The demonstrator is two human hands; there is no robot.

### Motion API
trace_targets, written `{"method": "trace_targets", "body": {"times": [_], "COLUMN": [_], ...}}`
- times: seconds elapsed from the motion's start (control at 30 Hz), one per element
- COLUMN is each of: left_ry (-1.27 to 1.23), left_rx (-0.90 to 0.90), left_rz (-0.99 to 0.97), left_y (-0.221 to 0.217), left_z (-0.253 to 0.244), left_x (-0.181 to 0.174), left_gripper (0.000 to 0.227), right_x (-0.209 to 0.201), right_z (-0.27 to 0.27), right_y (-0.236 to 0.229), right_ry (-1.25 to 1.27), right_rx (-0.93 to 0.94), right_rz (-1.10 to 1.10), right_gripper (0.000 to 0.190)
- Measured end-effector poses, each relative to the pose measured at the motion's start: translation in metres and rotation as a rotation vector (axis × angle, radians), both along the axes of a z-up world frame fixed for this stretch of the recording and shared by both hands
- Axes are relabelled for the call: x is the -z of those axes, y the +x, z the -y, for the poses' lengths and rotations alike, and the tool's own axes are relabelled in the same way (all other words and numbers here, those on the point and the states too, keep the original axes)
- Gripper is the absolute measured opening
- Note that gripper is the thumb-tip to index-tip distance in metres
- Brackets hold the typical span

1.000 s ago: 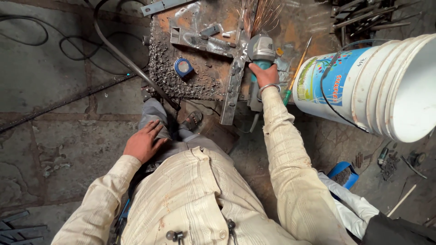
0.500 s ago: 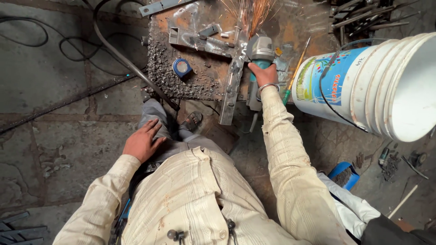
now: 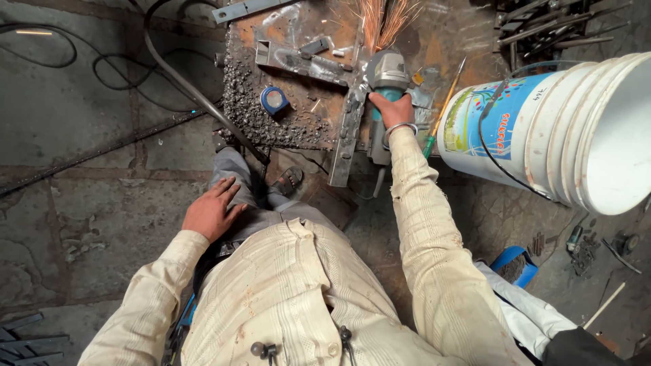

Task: The recorder uses an angle grinder to smooth and shape metal components for furniture manufacturing.

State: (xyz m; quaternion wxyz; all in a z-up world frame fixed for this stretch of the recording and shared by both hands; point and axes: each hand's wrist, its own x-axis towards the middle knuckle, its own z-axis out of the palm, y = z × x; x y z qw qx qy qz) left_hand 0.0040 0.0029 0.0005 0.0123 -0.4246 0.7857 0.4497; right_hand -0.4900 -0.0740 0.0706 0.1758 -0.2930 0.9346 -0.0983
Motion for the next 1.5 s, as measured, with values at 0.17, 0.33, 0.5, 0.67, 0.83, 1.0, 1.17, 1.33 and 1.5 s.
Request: {"method": "trace_targets", "body": {"times": [0.17,0.33,0.5,0.67,0.83,1.0,1.17,1.33,1.5], "left_ry": [-0.022,0.01,-0.016,-0.022,0.003,-0.001,-0.012,-0.009,-0.007], "left_rx": [-0.002,0.0,0.003,-0.009,-0.017,-0.05,-0.052,-0.045,-0.052], "left_rz": [-0.013,0.008,-0.021,-0.023,0.0,-0.028,-0.026,-0.018,-0.011], "left_y": [0.001,-0.003,-0.006,-0.006,-0.007,-0.006,-0.007,-0.008,-0.009], "left_z": [0.0,0.001,0.0,-0.002,-0.005,-0.006,-0.008,-0.007,-0.005], "left_x": [0.004,-0.002,0.001,-0.001,-0.003,-0.001,0.004,0.003,0.0], "left_gripper": [0.061,0.062,0.062,0.062,0.062,0.061,0.061,0.061,0.061], "right_x": [-0.002,-0.005,0.007,0.006,0.003,0.014,-0.002,0.005,-0.001], "right_z": [-0.014,-0.021,-0.025,-0.02,-0.006,0.006,0.009,0.011,0.007], "right_y": [-0.003,0.0,-0.006,-0.002,0.006,-0.009,0.006,0.003,0.01], "right_ry": [-0.063,-0.034,-0.013,-0.06,-0.022,-0.033,-0.062,-0.051,-0.092], "right_rx": [-0.034,-0.039,-0.135,-0.034,-0.105,-0.072,-0.135,-0.062,-0.164], "right_rz": [0.025,-0.007,-0.08,0.011,0.035,0.001,0.039,0.039,0.003], "right_gripper": [0.097,0.099,0.103,0.098,0.089,0.091,0.087,0.091,0.092]}}
